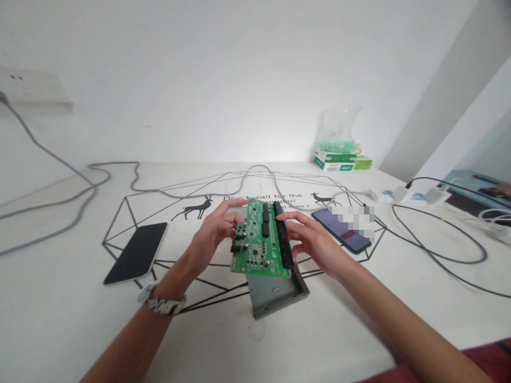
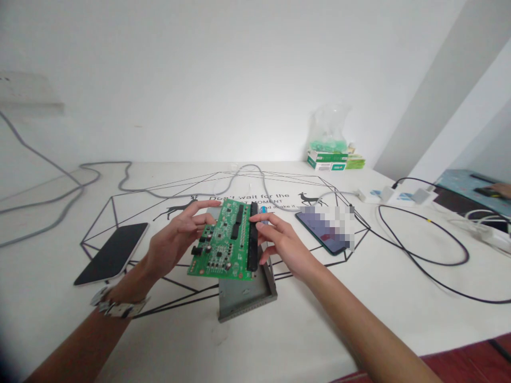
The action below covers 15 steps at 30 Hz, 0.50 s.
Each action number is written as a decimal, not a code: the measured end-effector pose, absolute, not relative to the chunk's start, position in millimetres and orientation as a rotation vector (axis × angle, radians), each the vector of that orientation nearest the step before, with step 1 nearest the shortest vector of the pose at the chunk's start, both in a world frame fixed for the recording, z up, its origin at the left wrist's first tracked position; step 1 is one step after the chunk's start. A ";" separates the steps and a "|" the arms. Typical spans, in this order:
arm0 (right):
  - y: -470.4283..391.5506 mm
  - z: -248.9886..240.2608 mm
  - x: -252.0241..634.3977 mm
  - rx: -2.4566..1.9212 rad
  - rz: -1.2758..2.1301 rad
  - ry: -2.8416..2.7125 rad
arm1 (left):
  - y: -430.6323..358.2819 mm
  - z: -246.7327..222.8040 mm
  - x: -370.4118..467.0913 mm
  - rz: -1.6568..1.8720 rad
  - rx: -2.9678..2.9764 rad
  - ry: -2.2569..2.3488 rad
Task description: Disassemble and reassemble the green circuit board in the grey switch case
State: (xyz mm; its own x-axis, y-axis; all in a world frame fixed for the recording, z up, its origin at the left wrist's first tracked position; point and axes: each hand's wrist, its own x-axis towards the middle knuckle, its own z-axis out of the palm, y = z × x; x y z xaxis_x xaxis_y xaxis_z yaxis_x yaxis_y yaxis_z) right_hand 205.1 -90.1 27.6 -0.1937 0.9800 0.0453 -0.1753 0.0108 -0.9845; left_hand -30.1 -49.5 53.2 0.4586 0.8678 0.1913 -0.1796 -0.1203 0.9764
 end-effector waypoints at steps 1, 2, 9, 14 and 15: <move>-90.0 26.2 203.8 -0.963 1.391 -1.267 | -50.1 53.2 -29.4 1.005 1.403 0.645; -89.9 24.6 202.3 -0.967 1.378 -1.299 | -50.8 53.1 -28.7 1.001 1.392 0.629; -89.8 8.1 191.9 -0.941 1.394 -1.366 | -57.2 52.1 -21.4 0.954 1.230 0.462; -94.1 7.3 184.8 -0.893 1.432 -1.357 | -62.9 50.7 -14.8 0.805 1.174 0.324; -95.6 9.1 183.7 -0.888 1.443 -1.349 | -63.9 50.2 -13.6 0.778 1.169 0.303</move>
